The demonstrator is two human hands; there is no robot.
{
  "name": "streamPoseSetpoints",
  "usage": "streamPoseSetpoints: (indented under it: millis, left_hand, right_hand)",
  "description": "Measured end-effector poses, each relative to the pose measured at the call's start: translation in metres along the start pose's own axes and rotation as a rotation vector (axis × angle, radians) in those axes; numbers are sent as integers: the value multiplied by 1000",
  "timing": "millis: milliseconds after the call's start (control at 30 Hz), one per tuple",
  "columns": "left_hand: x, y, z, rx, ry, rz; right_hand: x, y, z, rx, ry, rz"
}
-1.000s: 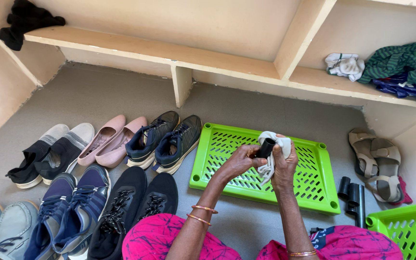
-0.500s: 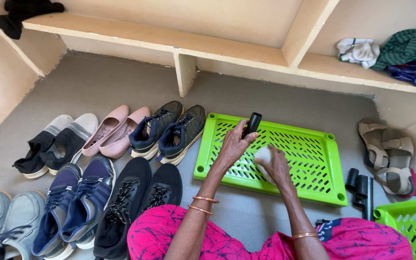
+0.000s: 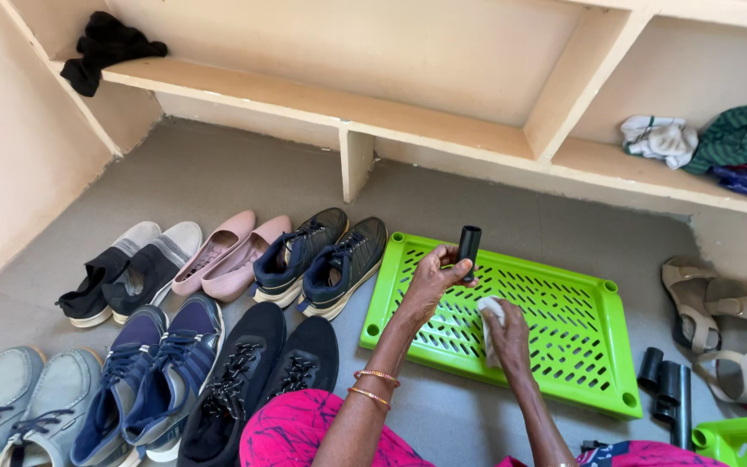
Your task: The person wipes black plastic legs with a white cloth, then inserts each leg into the corners of a green plastic stool base. The person lifts and rotates the stool to align and secure the legs one at a time.
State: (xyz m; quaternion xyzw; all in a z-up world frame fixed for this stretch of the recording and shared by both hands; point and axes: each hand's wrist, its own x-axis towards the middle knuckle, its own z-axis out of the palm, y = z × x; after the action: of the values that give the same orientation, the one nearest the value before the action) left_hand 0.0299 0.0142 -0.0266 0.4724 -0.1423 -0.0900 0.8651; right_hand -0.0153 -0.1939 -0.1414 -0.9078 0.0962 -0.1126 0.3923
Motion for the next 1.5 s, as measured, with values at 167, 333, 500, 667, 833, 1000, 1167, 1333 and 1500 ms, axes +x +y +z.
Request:
streamPoseSetpoints:
  millis: [167, 333, 500, 667, 833, 1000, 1167, 1333, 1500]
  left_hand:
    - [-4, 4, 7, 266, 63, 52]
    - [-17, 17, 28, 633, 93, 111]
    - [-20, 17, 33, 646, 78, 134]
    - [-16, 6, 28, 716, 64, 155]
    - [-16, 8, 25, 419, -121, -5]
    - [-19, 11, 41, 408, -69, 15]
    - [-23, 8, 51, 952, 115, 235]
    - [-20, 24, 45, 1235, 139, 439]
    - [-14, 54, 26, 1073, 149, 540]
  right_hand:
    - [-15, -92, -37, 512, 149, -90]
    - [-11, -173, -50, 538, 243, -365]
    - [-12, -191, -53, 571, 271, -306]
    - [-21, -185, -44, 461, 325, -203]
    - [-3, -170, -63, 806, 164, -155]
    - [-6, -162, -57, 838, 137, -50]
    - [-15, -156, -31, 880, 158, -110]
    - [-5, -138, -38, 1017, 38, -30]
    - [4, -121, -38, 1218, -327, -22]
